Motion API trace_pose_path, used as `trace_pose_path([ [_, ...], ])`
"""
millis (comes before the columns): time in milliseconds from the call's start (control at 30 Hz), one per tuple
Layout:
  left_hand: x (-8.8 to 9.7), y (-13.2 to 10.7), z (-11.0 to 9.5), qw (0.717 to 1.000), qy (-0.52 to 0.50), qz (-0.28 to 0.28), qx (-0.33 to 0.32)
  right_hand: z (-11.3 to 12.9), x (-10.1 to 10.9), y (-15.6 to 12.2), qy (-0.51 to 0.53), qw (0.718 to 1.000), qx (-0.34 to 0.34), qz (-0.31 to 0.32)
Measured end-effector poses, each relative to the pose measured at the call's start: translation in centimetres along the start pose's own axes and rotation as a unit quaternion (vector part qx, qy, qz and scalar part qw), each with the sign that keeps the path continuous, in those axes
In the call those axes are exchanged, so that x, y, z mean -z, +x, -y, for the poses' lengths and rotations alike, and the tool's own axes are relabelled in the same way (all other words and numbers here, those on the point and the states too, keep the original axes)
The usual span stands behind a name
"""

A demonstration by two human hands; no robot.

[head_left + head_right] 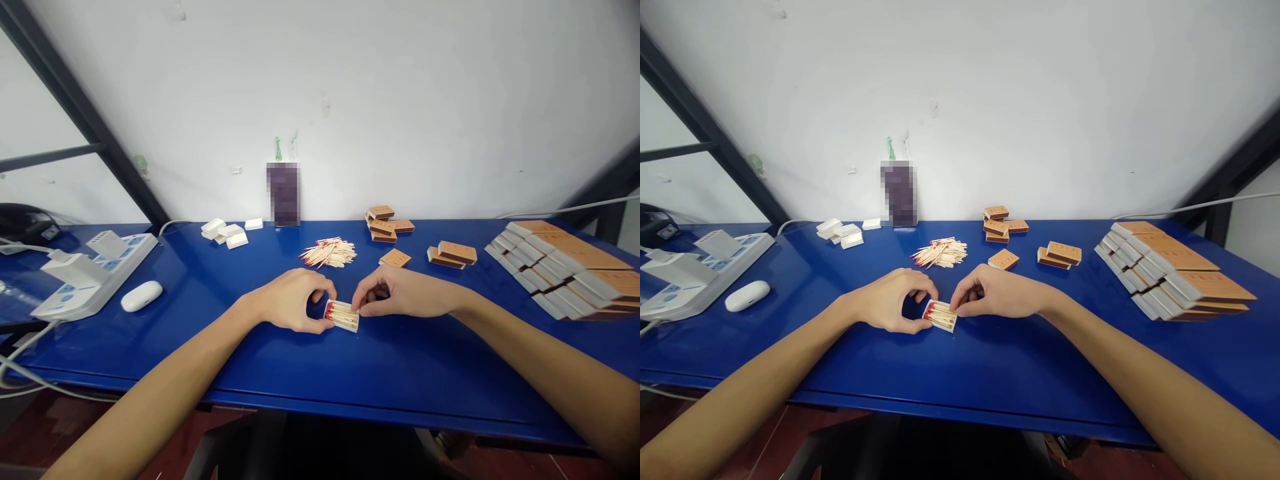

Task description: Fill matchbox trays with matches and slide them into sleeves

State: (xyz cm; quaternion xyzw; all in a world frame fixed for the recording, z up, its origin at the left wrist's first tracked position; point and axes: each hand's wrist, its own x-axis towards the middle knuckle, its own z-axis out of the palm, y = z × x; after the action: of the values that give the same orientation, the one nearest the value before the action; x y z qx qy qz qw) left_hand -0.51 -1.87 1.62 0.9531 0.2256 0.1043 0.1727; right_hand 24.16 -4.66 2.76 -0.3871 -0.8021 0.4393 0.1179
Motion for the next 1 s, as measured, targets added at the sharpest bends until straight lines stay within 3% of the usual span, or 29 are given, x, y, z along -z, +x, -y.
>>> trace_pose_path([
  [433, -0.1, 0.2, -0.4, 1.0, -0.01, -0.007, 0.011, 0.5, -1.0, 0.2, -0.005, 1.0, 0.014, -0.013],
  [533, 0.2, 0.1, 0.1, 0.998, -0.04, -0.037, 0.017, -0.3, -1.4, 0.5, -0.049, 0.992, 0.038, -0.106],
  [633, 0.3, 0.1, 1.3, 0.99, -0.011, -0.12, 0.07, -1.7, -1.6, 1.2, -0.17, 0.958, 0.058, -0.222],
  [767, -0.2, 0.7, 2.8, 0.969, 0.093, -0.172, 0.149, -2.9, -1.8, 2.9, -0.266, 0.925, 0.051, -0.267],
  [900, -0.8, 1.5, 3.2, 0.955, 0.13, -0.195, 0.183, -2.5, -2.1, 4.8, -0.288, 0.901, 0.012, -0.325],
  [1000, -1.0, 1.9, 3.2, 0.944, 0.164, -0.207, 0.2, -2.2, -2.4, 5.7, -0.308, 0.893, -0.006, -0.328],
])
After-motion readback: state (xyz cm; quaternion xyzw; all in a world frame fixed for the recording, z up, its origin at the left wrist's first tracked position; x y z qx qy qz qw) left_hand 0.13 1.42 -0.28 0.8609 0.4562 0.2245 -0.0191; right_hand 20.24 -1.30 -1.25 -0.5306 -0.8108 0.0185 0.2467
